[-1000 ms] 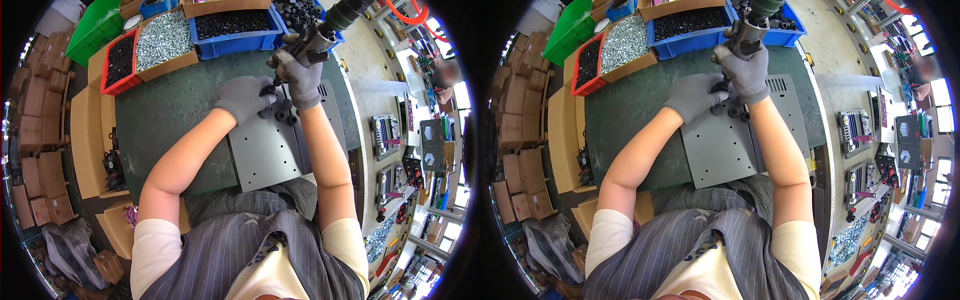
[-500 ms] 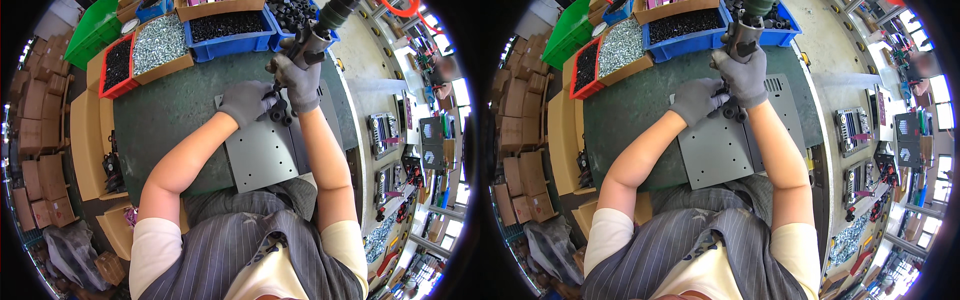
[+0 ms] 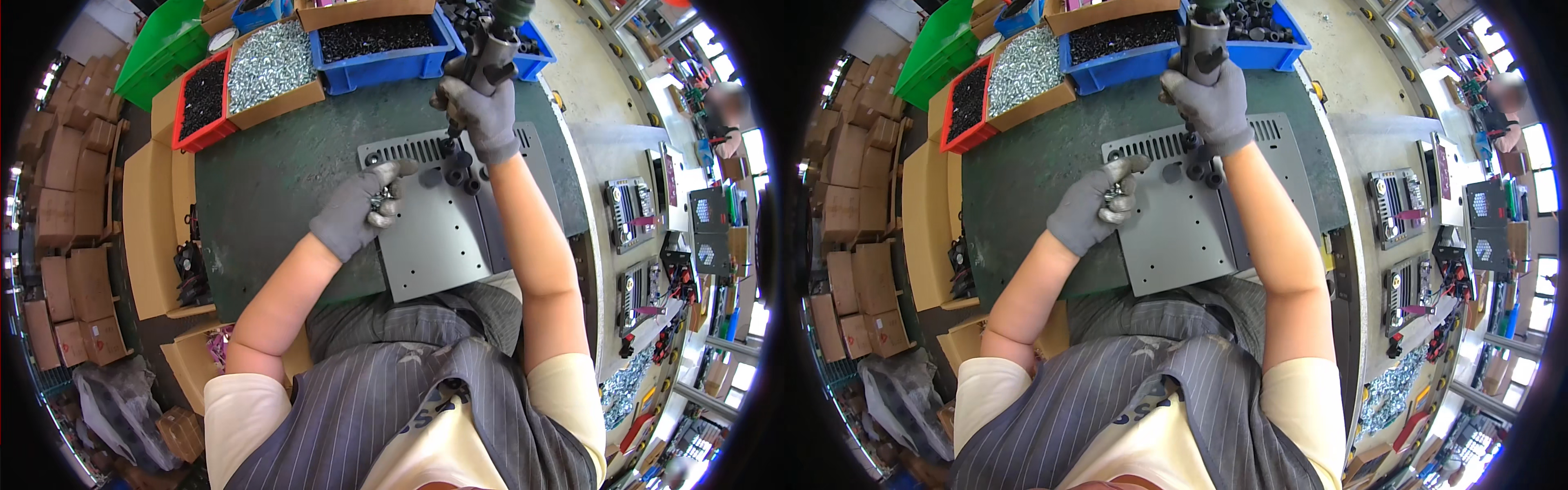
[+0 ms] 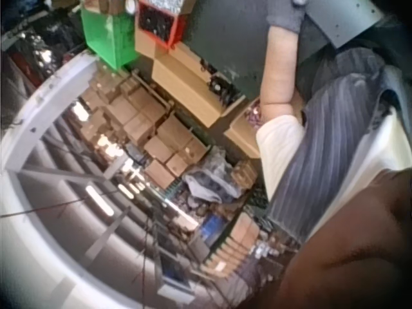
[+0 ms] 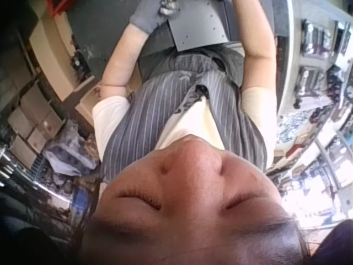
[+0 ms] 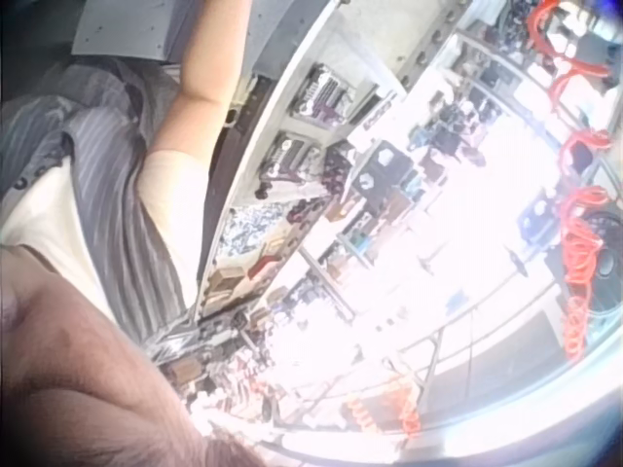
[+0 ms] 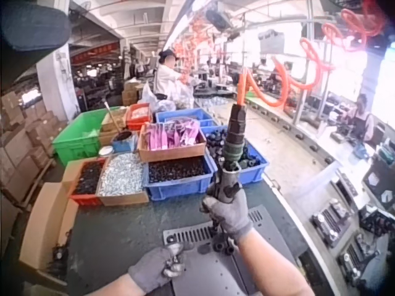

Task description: Assembling a metal enclosure by installing rubber grommets, using an electric screwdriver to fasten screws, and attaching cooling fans.

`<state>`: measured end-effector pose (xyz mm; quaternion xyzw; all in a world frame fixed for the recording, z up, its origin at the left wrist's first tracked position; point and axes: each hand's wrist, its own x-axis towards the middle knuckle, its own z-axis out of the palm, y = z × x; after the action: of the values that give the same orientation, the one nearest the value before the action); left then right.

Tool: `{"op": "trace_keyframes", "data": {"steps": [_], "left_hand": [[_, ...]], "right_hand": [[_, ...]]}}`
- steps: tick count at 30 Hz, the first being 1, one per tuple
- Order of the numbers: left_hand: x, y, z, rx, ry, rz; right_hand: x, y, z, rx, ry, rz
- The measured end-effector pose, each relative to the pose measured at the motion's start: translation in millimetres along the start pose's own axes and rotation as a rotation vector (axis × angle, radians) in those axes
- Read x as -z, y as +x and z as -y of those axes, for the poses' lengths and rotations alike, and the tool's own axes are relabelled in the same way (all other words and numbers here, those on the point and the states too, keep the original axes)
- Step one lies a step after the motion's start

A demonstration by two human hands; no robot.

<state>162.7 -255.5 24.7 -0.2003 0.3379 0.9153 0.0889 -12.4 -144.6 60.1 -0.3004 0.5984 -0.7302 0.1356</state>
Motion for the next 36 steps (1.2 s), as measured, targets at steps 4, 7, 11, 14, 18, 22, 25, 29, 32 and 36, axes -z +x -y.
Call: {"op": "trace_keyframes", "data": {"steps": [4, 7, 11, 14, 18, 22, 25, 29, 32, 36], "left_hand": [[5, 5, 17, -0.077, -0.105, 0.013], [8, 6, 20, -0.085, -0.284, 0.024], [3, 7, 27, -0.08, -0.289, 0.016], [-11, 0, 37, 0.006, -0.382, 0.063], [-24, -3, 49, 0.08, -0.288, 0.183], [-41, -5, 55, 0.072, -0.213, 0.216], [-52, -6, 58, 0.058, -0.182, 0.184], [-57, -6, 61, 0.15, -0.25, 0.143], [-60, -1, 65, 0.149, -0.183, 0.163], [-81, -5, 49, 0.145, 0.174, 0.019]], "right_hand": [[-1, 10, 0, -0.003, 0.013, 0.082], [-3, -4, 18, 0.107, 0.052, 0.012], [1, -41, 46, 0.234, 0.42, -0.025], [2, -65, 50, 0.334, 0.632, 0.086], [9, -88, 57, 0.386, 0.684, 0.151], [17, -105, 63, 0.356, 0.71, 0.061], [28, -106, 59, 0.421, 0.723, 0.156], [31, -116, 62, 0.41, 0.606, 0.068], [41, -118, 58, 0.426, 0.741, 0.122], [52, -120, 59, 0.408, 0.778, -0.01]]}}
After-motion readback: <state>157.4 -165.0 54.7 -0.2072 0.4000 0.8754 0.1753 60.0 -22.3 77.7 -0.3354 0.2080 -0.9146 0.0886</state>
